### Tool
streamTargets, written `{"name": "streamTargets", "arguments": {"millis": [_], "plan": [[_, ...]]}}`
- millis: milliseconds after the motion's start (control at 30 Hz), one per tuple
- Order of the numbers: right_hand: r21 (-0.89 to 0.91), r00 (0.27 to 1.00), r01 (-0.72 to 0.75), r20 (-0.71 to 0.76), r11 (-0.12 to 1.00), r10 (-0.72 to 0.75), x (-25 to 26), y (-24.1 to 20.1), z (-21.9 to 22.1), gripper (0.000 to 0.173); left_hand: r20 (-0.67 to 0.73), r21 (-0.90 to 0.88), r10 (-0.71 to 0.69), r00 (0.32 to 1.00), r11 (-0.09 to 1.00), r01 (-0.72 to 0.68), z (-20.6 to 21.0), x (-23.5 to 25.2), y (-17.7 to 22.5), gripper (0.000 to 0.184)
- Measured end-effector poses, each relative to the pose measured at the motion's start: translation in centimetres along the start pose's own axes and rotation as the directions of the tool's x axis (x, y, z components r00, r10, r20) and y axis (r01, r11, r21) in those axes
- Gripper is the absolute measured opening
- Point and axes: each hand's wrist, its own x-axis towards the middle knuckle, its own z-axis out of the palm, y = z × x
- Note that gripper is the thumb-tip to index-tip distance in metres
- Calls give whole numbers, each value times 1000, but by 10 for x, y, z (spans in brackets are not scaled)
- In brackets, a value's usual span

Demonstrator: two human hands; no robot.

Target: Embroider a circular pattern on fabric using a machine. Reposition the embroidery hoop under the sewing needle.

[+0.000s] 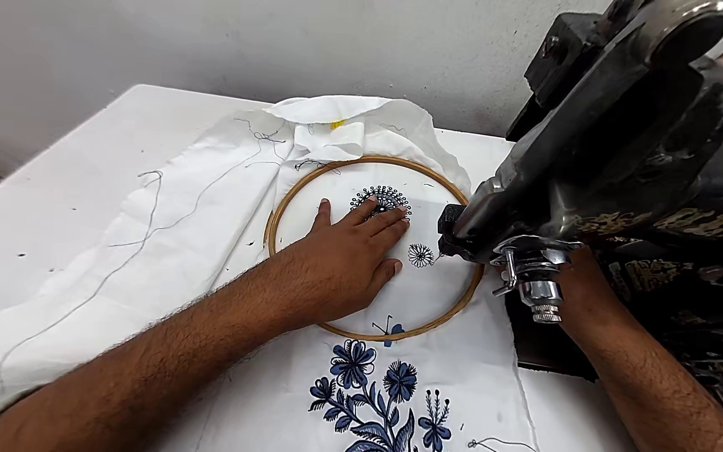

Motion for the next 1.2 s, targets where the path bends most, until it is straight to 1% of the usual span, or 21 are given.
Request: {"name": "streamTargets", "arguments": {"millis": [67,167,267,400,500,567,633,767,900,1067,1133,1200], "plan": [[4,999,-48,24,999,48,2,-6,-5,19,-6,-4,-5,1000,1000,5,-1,-2,5,57],[9,999,-41,14,999,41,7,-12,-7,14,-8,-14,-4,1000,1000,4,-2,-3,9,56],[27,1000,0,-4,1000,0,9,-8,-7,13,-13,-15,6,1000,1000,-6,0,-2,9,56],[36,1000,-19,-20,999,20,10,-7,-7,13,-24,-25,21,999,999,-22,2,-1,9,56],[40,996,-80,-22,996,81,8,-9,-6,14,-16,-29,23,1000,999,-23,4,2,5,57],[69,994,-106,-29,992,108,7,-9,-4,16,-10,-24,16,1000,1000,-16,4,3,3,58],[108,992,-125,-21,986,128,6,-9,-3,18,-35,-16,19,999,1000,-20,6,4,1,57],[151,990,-132,-26,980,138,5,-4,1,21,-84,-24,20,996,999,-22,11,5,-2,56],[94,995,-101,-11,990,103,6,-9,-3,19,-82,-21,18,996,1000,-20,11,4,0,56],[107,976,-219,19,970,218,7,-19,-9,18,-35,-26,26,999,999,-27,6,4,0,58],[158,963,-268,30,950,267,5,-18,-7,18,-24,-22,18,1000,1000,-18,4,3,-1,58],[210,957,-288,37,934,286,4,-15,-5,20,-36,-18,11,999,1000,-12,5,3,-1,57]]}}
